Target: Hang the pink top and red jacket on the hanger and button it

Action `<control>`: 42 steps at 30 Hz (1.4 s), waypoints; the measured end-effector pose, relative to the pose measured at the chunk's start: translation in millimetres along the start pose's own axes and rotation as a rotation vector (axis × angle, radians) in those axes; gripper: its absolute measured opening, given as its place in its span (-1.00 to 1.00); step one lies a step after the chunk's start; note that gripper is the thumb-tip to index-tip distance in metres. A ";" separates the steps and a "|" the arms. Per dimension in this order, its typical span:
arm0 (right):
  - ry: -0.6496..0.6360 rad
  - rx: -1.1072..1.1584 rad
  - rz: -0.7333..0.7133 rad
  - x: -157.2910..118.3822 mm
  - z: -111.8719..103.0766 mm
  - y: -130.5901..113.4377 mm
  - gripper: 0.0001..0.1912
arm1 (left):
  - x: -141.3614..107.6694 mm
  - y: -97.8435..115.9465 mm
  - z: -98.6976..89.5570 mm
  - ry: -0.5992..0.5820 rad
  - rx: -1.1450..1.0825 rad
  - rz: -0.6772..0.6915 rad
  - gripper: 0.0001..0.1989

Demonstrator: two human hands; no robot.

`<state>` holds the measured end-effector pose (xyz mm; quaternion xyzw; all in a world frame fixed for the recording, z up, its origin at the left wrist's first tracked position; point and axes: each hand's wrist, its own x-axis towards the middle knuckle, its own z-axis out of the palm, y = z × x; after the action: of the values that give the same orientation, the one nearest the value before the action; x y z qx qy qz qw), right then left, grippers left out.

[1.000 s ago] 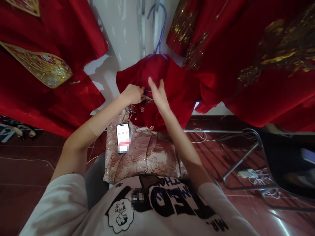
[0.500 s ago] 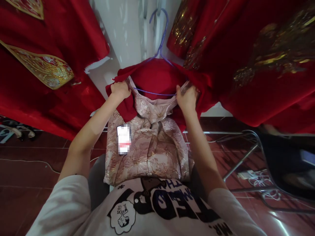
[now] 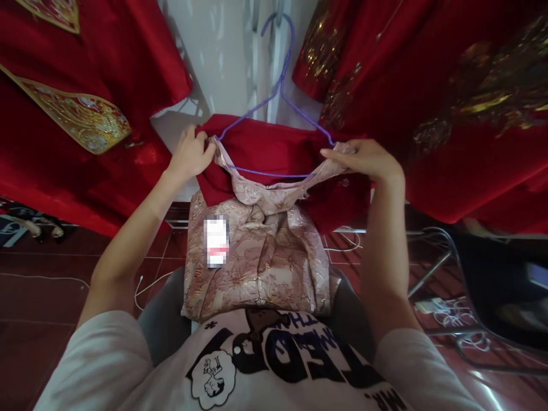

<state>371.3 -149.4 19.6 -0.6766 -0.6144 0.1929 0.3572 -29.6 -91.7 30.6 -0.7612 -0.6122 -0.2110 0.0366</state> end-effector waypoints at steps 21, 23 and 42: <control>0.394 -0.080 -0.189 -11.0 39.4 -10.3 -0.77 | 6.4 16.3 13.6 -0.009 -0.105 0.071 -0.53; 0.414 -0.102 -0.160 -11.4 37.4 -9.7 -0.78 | 9.1 17.3 17.1 -0.027 -0.059 0.009 -0.55; -0.121 0.416 0.212 -48.8 -12.8 27.2 -0.73 | -27.1 -55.0 31.1 -0.325 -0.476 0.113 -0.47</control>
<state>390.8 -199.6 0.0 -0.6366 -0.5072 0.3919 0.4289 -77.4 -93.2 -18.7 -0.8051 -0.4999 -0.2217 -0.2298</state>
